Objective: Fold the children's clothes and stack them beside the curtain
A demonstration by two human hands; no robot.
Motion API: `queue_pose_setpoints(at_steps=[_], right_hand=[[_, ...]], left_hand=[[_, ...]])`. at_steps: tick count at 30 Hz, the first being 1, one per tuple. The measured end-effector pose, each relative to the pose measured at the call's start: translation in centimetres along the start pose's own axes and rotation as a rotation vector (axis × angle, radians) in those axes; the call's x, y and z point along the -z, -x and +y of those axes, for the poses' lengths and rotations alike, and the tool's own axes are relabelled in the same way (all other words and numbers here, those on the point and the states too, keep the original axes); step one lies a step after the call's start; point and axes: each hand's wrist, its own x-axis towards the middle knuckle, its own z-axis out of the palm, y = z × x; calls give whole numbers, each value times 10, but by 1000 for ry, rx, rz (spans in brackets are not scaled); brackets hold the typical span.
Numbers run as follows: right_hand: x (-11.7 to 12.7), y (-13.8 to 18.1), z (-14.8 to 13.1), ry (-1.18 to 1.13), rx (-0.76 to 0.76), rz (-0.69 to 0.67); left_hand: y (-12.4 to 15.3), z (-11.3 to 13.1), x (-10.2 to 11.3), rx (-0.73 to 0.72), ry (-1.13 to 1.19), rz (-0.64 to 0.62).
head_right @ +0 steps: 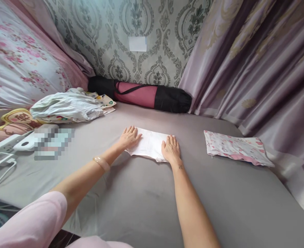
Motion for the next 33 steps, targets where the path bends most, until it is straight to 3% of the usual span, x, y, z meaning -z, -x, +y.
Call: queue_pose_setpoints(at_steps=[5,14,19,22,25,29,33], right_hand=[[0,0,-2,1,-12,-1],[0,1,-3,-56,-8,4],[4,8,-7,-74,-10,84],[12,18,-16,-49,81,184],[17,31,-31,-63,219,212],[11,44,-46,-110,296,137],[4,47,-49,-126,280,59]], left_hand=[[4,-19,1,31,32,-26],[5,-20,0,17,12,-17],[11,-21,2,-34,-59,100],[17,-8,5,-91,-143,197],[30,16,6,-166,-150,178],[47,42,-5,-247,-123,92],[51,44,-16,-232,-105,67]])
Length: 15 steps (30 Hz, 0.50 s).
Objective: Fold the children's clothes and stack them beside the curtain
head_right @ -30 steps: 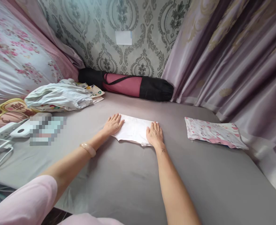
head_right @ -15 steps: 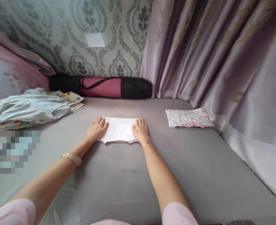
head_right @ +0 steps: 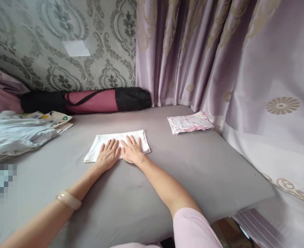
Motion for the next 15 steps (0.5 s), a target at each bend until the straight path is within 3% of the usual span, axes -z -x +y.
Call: queue_pose_setpoints(at_steps=[7,11,13,15], right_hand=[[7,-4,1,-45,-24,-76],[26,-9,16,-206,11,-202],[39,-8,31,-277,-22,-117],[53,-3,47,-267,-150,27]], left_hand=[[-4,-5,6,9,80,-74],[-11,-35,16,-77,280,-155],[-14,-59,20,-64,379,-106],[-14,-84,23,64,369,-24]])
